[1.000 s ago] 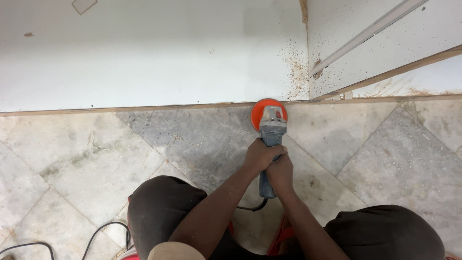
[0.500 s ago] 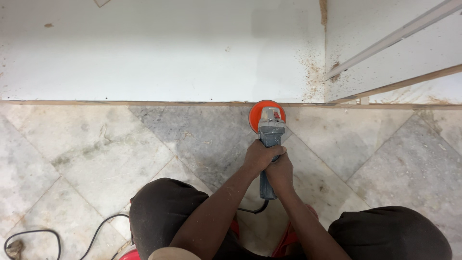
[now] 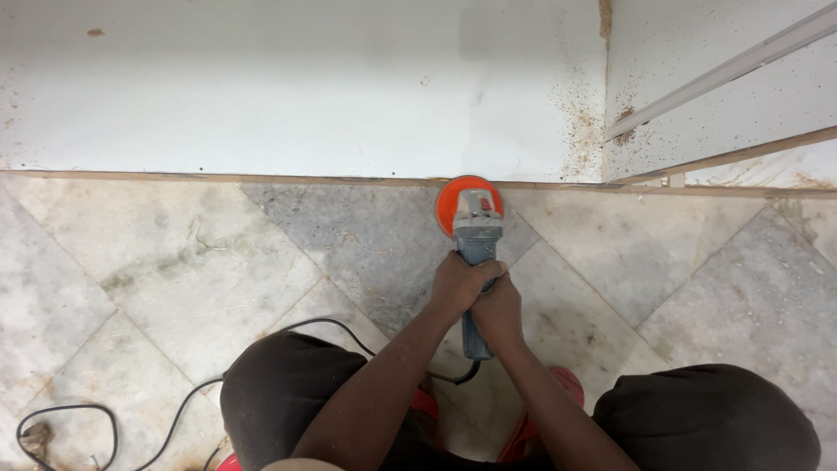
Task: The person uses an angle grinder with an orange disc to grind along the bottom edge of a white baseboard where it meets a tiled floor. The person sits on the floor and moves the tool steadily along the seam, occasionally pausing to wipe away debris.
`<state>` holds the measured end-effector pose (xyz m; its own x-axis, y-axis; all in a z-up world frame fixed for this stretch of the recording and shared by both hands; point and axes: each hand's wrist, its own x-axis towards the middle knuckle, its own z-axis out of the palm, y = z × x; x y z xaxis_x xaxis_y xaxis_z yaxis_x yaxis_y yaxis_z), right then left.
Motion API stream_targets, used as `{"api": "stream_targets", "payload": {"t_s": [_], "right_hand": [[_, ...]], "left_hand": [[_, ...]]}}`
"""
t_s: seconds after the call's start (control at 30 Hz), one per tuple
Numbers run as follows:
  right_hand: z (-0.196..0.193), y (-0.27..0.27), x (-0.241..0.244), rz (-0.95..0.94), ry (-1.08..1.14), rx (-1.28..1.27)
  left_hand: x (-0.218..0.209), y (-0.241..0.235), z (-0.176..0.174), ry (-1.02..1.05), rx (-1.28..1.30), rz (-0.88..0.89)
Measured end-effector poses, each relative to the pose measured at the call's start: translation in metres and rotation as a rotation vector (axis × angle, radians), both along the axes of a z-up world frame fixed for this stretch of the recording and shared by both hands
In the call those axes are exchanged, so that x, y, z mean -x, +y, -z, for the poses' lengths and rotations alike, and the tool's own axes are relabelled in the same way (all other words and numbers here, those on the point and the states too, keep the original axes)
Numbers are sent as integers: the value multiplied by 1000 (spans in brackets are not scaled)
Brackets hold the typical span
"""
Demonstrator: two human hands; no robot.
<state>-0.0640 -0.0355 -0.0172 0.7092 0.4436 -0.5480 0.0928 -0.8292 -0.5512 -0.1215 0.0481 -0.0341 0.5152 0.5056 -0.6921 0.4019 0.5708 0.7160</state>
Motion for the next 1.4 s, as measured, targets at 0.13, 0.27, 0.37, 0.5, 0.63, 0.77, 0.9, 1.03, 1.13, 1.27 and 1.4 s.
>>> {"api": "stream_targets", "payload": {"t_s": [0.13, 0.27, 0.37, 0.5, 0.63, 0.77, 0.9, 1.03, 1.13, 1.27, 1.4], "right_hand": [[0, -16, -19, 53, -91, -27], [-3, -26, -38, 96, -131, -15], [-4, -30, -45, 136, -84, 19], [-5, -28, -43, 140, -53, 6], [-5, -23, -33, 122, -55, -18], [0, -18, -25, 80, -65, 18], [2, -10, -14, 25, -66, 31], [3, 0, -2, 11, -41, 48], [4, 5, 7, -18, -38, 24], [5, 11, 17, -74, -25, -6], [5, 14, 24, -98, 14, -19]], "left_hand": [[-27, -11, -1, 47, -44, 90], [-51, -17, -6, -16, -10, 156], [-57, -19, -6, -39, 32, 182], [-56, -20, -4, -4, 26, 178], [-46, -16, -2, -1, 26, 159], [-32, -13, 0, 9, -13, 107], [-18, -4, -1, 19, 13, 97], [-3, 3, -1, 5, 44, 42], [7, 6, 0, 7, 48, 8], [21, 10, 3, 10, 41, -42], [29, 13, 3, 49, 62, -35]]}}
